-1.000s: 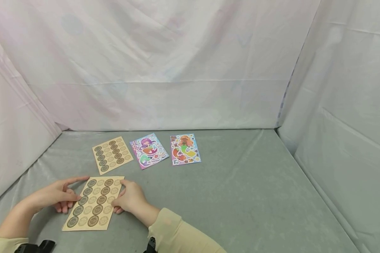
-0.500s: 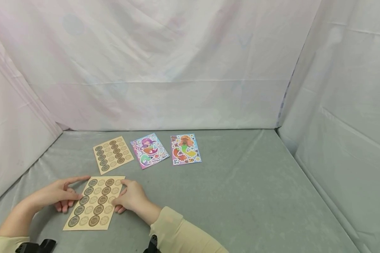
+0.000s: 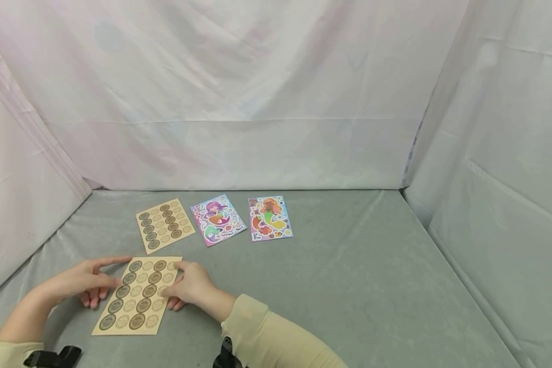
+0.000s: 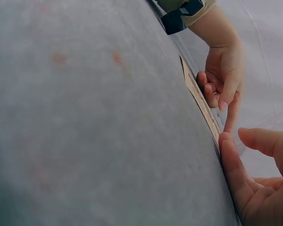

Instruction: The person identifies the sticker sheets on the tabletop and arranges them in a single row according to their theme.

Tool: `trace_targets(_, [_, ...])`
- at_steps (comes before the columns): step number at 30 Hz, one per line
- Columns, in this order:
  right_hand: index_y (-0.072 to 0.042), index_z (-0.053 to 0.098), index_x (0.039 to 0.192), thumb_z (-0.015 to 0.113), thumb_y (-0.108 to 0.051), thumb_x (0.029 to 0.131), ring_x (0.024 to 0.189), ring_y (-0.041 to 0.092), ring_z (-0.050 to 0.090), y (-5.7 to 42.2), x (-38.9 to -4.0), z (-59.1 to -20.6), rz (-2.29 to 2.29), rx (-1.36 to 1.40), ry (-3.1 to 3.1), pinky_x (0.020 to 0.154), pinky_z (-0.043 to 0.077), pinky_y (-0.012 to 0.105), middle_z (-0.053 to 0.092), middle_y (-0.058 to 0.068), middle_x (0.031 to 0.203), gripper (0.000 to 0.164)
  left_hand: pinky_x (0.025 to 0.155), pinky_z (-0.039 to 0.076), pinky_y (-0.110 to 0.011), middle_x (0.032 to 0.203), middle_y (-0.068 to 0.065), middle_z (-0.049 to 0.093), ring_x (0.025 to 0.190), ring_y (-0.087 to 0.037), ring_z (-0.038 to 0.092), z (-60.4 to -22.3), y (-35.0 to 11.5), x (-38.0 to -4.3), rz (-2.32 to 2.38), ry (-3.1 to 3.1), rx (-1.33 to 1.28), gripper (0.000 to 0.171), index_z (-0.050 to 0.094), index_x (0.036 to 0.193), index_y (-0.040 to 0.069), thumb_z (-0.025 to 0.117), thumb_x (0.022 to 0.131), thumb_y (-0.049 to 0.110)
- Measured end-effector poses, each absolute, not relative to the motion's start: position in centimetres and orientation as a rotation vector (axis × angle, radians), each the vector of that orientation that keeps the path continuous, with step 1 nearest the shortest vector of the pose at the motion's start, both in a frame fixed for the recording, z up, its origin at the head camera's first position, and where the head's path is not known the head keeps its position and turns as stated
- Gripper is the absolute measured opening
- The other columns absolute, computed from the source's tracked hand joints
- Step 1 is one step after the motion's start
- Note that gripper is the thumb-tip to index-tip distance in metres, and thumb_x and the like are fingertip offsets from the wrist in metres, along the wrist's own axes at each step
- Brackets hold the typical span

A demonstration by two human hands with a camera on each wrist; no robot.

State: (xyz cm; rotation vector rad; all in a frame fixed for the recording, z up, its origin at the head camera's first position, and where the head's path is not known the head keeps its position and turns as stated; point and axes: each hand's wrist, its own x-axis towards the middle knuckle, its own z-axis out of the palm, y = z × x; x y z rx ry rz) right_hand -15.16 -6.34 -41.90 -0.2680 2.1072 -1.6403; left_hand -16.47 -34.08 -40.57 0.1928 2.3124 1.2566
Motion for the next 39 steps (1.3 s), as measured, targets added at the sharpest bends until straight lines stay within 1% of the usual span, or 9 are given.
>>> trace_targets(3, [-0.002,0.048,0.137,0.076,-0.002,0.079,0.046,0.016,0.060,-6.2,-15.3,-41.9,-1.620,-0.290,2.131,0.041,0.052,0.028,0.063,0.001,0.066,0.065,0.043,0.051,-0.034,0.065,-0.012,0.059,0.049,-0.022,0.058,-40.5,-33.9,-16.6,1.262,2.337,0.177,0.077,0.024,0.148,-0.002,0.067,0.089,0.021])
trace_targets(10, [-0.001,0.051,0.135,0.076,-0.005,0.080,0.048,0.014,0.060,-5.8,-15.9,-41.9,-1.643,-0.331,2.160,0.041,0.051,0.027,0.063,-0.001,0.068,0.061,0.050,0.054,-0.037,0.076,-0.012,0.064,0.055,-0.025,0.062,-40.4,-34.0,-16.9,1.320,2.417,0.144,0.073,0.026,0.145,-0.008,0.065,0.091,0.021])
trace_targets(14, [-0.001,0.054,0.132,0.076,-0.006,0.080,0.051,0.012,0.059,-5.6,-16.2,-42.0,-1.660,-0.359,2.188,0.044,0.052,0.025,0.063,-0.002,0.068,0.057,0.054,0.055,-0.037,0.079,-0.011,0.067,0.060,-0.025,0.063,-40.4,-33.9,-17.1,1.311,2.479,0.092,0.073,0.030,0.144,-0.008,0.068,0.088,0.019])
trace_targets(21, [-0.003,0.060,0.126,0.077,-0.008,0.080,0.052,0.011,0.058,-5.6,-16.8,-42.1,-1.672,-0.397,2.278,0.047,0.047,0.021,0.063,-0.006,0.071,0.050,0.062,0.056,-0.035,0.089,-0.013,0.069,0.071,-0.026,0.065,-40.0,-33.6,-17.3,1.323,2.540,0.085,0.066,0.029,0.143,-0.011,0.062,0.093,0.018])
trace_targets(24, [-0.002,0.061,0.124,0.077,-0.008,0.080,0.053,0.010,0.057,-5.5,-17.1,-42.0,-1.697,-0.401,2.286,0.048,0.046,0.021,0.062,-0.007,0.072,0.047,0.064,0.056,-0.033,0.092,-0.014,0.069,0.074,-0.023,0.066,-39.8,-33.4,-17.4,1.326,2.574,0.058,0.064,0.031,0.142,-0.011,0.061,0.094,0.018])
trace_targets(28, [0.001,0.062,0.121,0.076,-0.007,0.081,0.056,0.009,0.057,-5.3,-17.5,-41.7,-1.745,-0.401,2.271,0.049,0.047,0.020,0.062,-0.005,0.078,0.044,0.067,0.056,-0.030,0.104,-0.022,0.066,0.080,-0.019,0.066,-39.7,-33.1,-17.9,1.334,2.614,0.034,0.064,0.032,0.141,-0.012,0.060,0.095,0.022])
trace_targets(32, [0.003,0.062,0.120,0.075,-0.007,0.081,0.060,0.008,0.058,-5.1,-18.1,-41.5,-1.789,-0.408,2.255,0.051,0.050,0.021,0.065,0.002,0.088,0.042,0.069,0.056,-0.029,0.117,-0.029,0.059,0.083,-0.011,0.064,-39.6,-32.9,-18.6,1.366,2.654,0.035,0.063,0.033,0.141,-0.011,0.059,0.096,0.024])
trace_targets(35, [0.003,0.062,0.120,0.075,-0.009,0.082,0.068,0.007,0.060,-5.1,-18.5,-41.5,-1.799,-0.415,2.263,0.055,0.052,0.022,0.066,0.007,0.096,0.042,0.070,0.056,-0.028,0.121,-0.031,0.056,0.083,-0.004,0.063,-39.6,-32.8,-19.1,1.419,2.672,0.032,0.062,0.033,0.142,-0.010,0.058,0.097,0.024])
trace_targets(39, [0.000,0.063,0.119,0.076,-0.013,0.081,0.082,0.010,0.063,-5.1,-19.3,-41.7,-1.801,-0.416,2.311,0.063,0.053,0.021,0.066,0.007,0.104,0.042,0.073,0.055,-0.027,0.125,-0.034,0.050,0.083,0.002,0.061,-39.6,-32.7,-19.8,1.487,2.677,0.036,0.062,0.031,0.142,-0.010,0.057,0.097,0.022])
